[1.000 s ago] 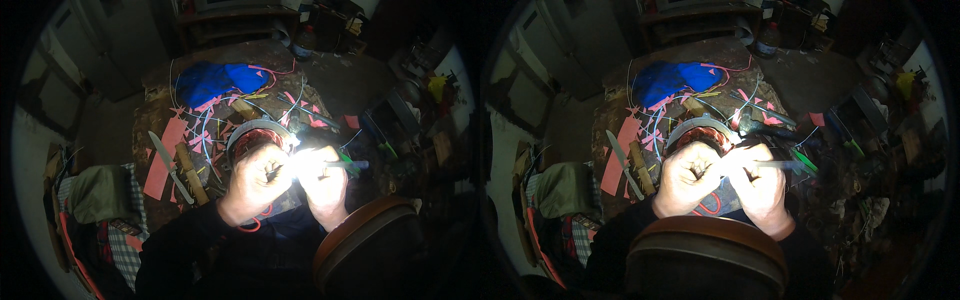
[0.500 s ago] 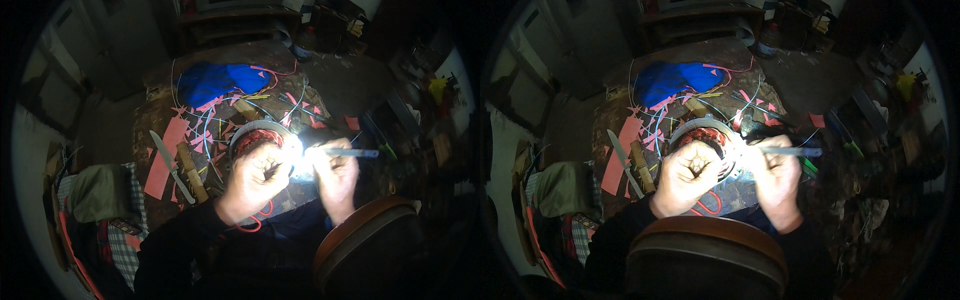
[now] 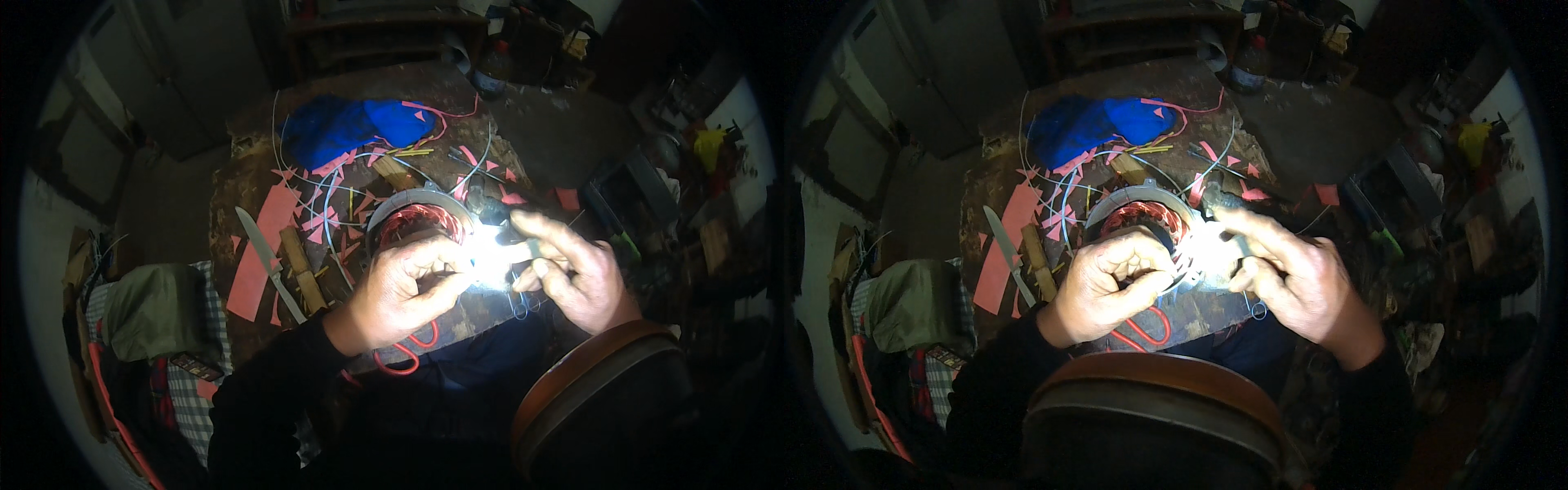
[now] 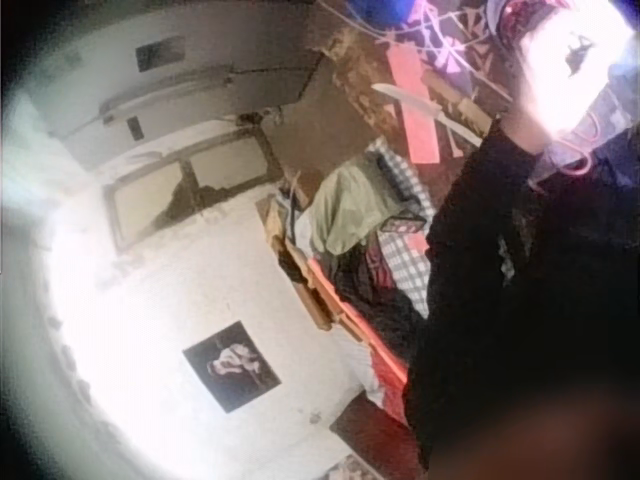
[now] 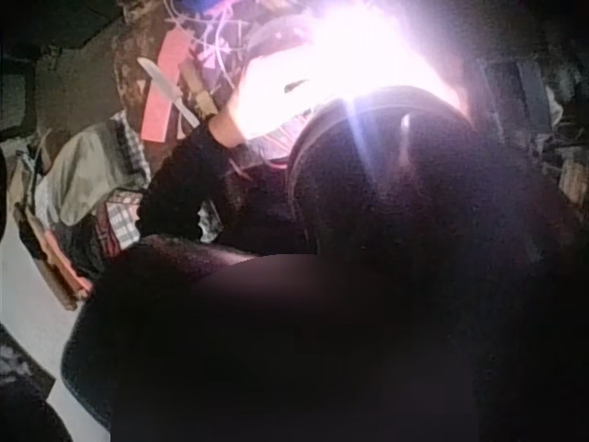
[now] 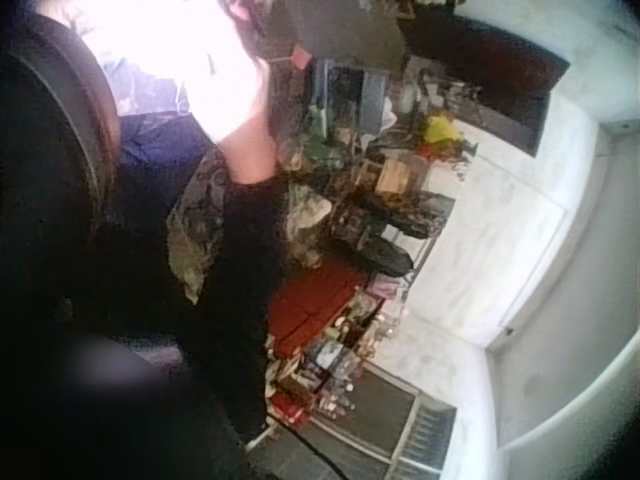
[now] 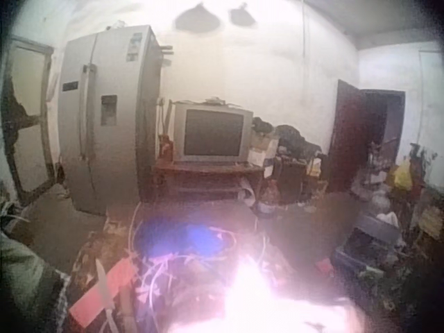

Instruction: The person works on a circular electrical component with copper windings, using a small tool to adjust wires and a soldering iron to make connections. They move the component between two work surfaces and continue manipulating the wiring.

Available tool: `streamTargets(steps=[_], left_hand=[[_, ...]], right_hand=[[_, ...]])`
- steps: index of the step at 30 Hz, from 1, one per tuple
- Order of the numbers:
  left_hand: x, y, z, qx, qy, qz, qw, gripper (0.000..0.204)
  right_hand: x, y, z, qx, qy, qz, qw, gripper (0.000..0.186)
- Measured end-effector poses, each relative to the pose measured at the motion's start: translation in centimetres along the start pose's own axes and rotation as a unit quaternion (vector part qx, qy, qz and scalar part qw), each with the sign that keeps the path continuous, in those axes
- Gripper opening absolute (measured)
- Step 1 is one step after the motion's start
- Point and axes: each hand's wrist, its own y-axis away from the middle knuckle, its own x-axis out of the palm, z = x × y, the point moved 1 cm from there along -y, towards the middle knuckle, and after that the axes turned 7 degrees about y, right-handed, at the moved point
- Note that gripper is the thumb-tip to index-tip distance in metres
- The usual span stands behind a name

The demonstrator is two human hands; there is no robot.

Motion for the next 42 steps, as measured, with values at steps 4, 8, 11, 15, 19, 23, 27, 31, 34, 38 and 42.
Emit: streamTargets(steps=[4,8,11,15,19,23,27,31,34,38,42], left_hand=[[-0.2,-0.3,-0.2,0.025,-0.014,0.032,0.999,0.017],[-0.5,-0.4,-0.5,0.016,-0.082,0.053,0.995,0.014],[-0.4,-0.4,-0.8,0.012,-0.135,0.05,0.99,0.013],[0.0,-0.7,-1.2,0.038,-0.148,0.056,0.987,0.015],[0.1,-0.7,-1.1,0.05,-0.213,0.07,0.973,0.015],[0.1,-0.6,-0.6,0.055,-0.172,0.049,0.982,0.015],[0.2,-1.1,-0.4,0.059,-0.194,0.06,0.977,0.015],[0.1,-1.0,-0.7,0.077,-0.214,0.066,0.972,0.015],[0.3,-0.9,-0.5,0.092,-0.239,0.058,0.965,0.014],[0.4,-1.2,-0.4,0.113,-0.252,0.053,0.96,0.014],[0.3,-1.3,-0.4,0.095,-0.244,0.058,0.963,0.013]], right_hand=[[1.6,-1.6,-0.9,-0.132,0.113,0.068,0.982,0.034],[2.4,-2.6,-0.6,-0.198,0.161,0.058,0.965,0.026],[2.5,-2.6,-0.1,-0.2,0.186,0.066,0.96,0.022],[2.7,-2.5,-0.5,-0.193,0.148,0.073,0.967,0.02],[3.2,-3.0,-1.4,-0.234,0.138,0.051,0.961,0.018],[1.2,-2.3,-1.3,-0.25,0.127,-0.012,0.96,0.015],[1.6,-1.9,-1.2,-0.25,0.277,0.018,0.928,0.037],[3.7,-3.1,-1.7,-0.272,0.204,-0.007,0.94,0.033],[2.8,-2.8,-1.4,-0.296,0.237,0.007,0.925,0.03],[1.2,-2.1,-1.2,-0.31,0.315,0.0,0.897,0.029],[2.9,-2.8,-1.7,-0.341,0.262,-0.036,0.902,0.03]])
